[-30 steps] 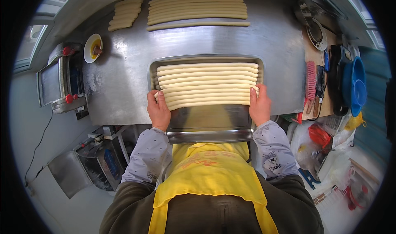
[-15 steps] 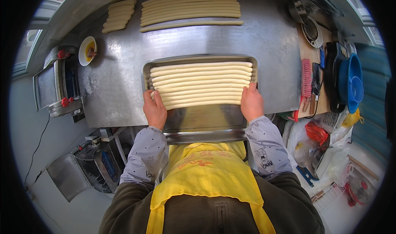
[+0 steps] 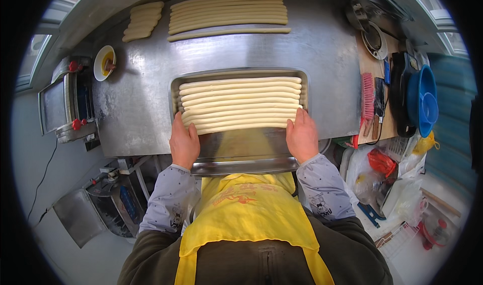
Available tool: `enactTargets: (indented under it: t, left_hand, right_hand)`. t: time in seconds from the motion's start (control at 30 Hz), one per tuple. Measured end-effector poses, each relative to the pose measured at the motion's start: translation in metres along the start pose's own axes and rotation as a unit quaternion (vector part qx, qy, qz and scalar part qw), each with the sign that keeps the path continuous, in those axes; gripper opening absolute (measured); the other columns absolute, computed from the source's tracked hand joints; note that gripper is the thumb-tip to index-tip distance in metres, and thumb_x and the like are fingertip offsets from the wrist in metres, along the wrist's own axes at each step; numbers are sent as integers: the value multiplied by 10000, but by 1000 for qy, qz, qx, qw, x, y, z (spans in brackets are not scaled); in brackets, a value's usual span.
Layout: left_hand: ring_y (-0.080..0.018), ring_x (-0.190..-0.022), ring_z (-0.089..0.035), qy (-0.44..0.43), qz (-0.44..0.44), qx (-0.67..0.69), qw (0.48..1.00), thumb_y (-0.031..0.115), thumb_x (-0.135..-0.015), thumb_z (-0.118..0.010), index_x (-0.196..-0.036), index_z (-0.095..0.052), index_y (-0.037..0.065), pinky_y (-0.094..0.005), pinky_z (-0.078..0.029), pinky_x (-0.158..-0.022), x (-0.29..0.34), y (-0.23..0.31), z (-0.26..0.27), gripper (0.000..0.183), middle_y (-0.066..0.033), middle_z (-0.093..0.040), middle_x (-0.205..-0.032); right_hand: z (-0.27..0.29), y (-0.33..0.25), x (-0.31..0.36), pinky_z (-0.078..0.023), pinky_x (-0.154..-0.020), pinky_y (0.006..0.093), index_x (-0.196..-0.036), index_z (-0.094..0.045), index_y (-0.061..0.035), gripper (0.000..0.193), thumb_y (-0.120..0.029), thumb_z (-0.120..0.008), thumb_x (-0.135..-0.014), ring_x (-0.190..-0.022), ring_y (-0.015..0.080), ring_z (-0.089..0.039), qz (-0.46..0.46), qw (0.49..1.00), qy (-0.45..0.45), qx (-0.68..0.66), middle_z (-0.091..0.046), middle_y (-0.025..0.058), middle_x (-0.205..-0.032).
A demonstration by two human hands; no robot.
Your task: The person arranges long dough sticks on a metal baking tray, then brushes them with a yellow liquid using a pastry brush. The person continues to roll additional dough sticks on the countertop and places them on the tray.
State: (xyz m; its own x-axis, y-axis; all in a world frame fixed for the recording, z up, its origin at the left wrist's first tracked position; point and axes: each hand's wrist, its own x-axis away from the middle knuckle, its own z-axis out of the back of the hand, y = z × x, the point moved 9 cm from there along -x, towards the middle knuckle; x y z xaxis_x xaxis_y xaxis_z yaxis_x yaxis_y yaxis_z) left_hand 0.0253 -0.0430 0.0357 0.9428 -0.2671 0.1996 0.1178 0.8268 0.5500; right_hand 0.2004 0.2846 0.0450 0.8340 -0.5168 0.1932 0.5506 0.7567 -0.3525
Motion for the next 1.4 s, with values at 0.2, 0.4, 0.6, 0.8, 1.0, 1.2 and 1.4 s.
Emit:
enactTargets:
  t: [0.2, 0.4, 0.6, 0.8, 1.0, 1.2, 1.4]
  left_hand:
    - [-532, -1501, -398, 13, -60, -5, 998, 142, -1055, -598, -1572, -366, -131, -516, -349, -1255, 17, 1, -11, 629, -387, -382, -1620]
    - [-540, -1508, -380, 20, -59, -23, 998, 159, -1021, -620, -1579, -371, -130, -524, -336, -1260, 23, -1, -14, 676, -405, -346, -1635]
    - [-465, -1479, -423, -4, -34, -118, 992, 269, -941, -680, -1566, -431, -100, -538, -362, -1212, 17, 4, -18, 767, -332, -394, -1649]
    - [-451, -1501, -408, 3, -95, -184, 978, 284, -944, -683, -1577, -453, -45, -562, -321, -1241, 15, 16, -16, 750, -236, -442, -1657]
    - [-441, -1546, -386, -26, -159, -156, 975, 301, -953, -688, -1577, -480, -5, -562, -267, -1296, 17, 15, -30, 726, -199, -480, -1640]
    - [-484, -1551, -348, -32, -187, -153, 970, 366, -963, -724, -1614, -432, 5, -584, -279, -1284, 27, 14, -33, 799, -214, -423, -1675]
    - [-488, -1609, -232, -45, -192, -171, 965, 457, -992, -695, -1666, -341, 13, -606, -200, -1305, 22, 17, -44, 881, -210, -301, -1748]
  right_hand:
    - [-13, 6, 2, -493, -1089, 516, -1472, -490, 102, 564, -207, -659, -1032, -1284, 483, -579, -20, 1000, -3, -7, -565, 300, -1471]
    - [-22, 3, 2, -463, -1144, 499, -1505, -465, 121, 653, -233, -699, -1009, -1333, 474, -544, -21, 998, -50, -14, -538, 307, -1513]
    - [-16, -3, -2, -465, -1141, 494, -1516, -469, 114, 690, -246, -724, -986, -1328, 465, -534, 29, 999, -29, 21, -514, 296, -1547]
    - [-20, -7, 2, -438, -1153, 537, -1476, -509, 104, 664, -210, -748, -943, -1352, 495, -503, 70, 996, -19, 51, -493, 305, -1566]
    - [-19, -6, 3, -433, -1145, 544, -1475, -525, 79, 664, -208, -760, -925, -1334, 492, -505, 90, 995, -4, 48, -483, 293, -1582]
    - [-22, -1, 4, -431, -1146, 539, -1478, -525, 72, 672, -206, -766, -915, -1337, 487, -495, 76, 996, -14, 40, -474, 278, -1599]
    - [-26, 0, 6, -444, -1145, 525, -1506, -509, 78, 703, -222, -767, -925, -1336, 461, -499, 88, 995, -2, 48, -485, 261, -1601]
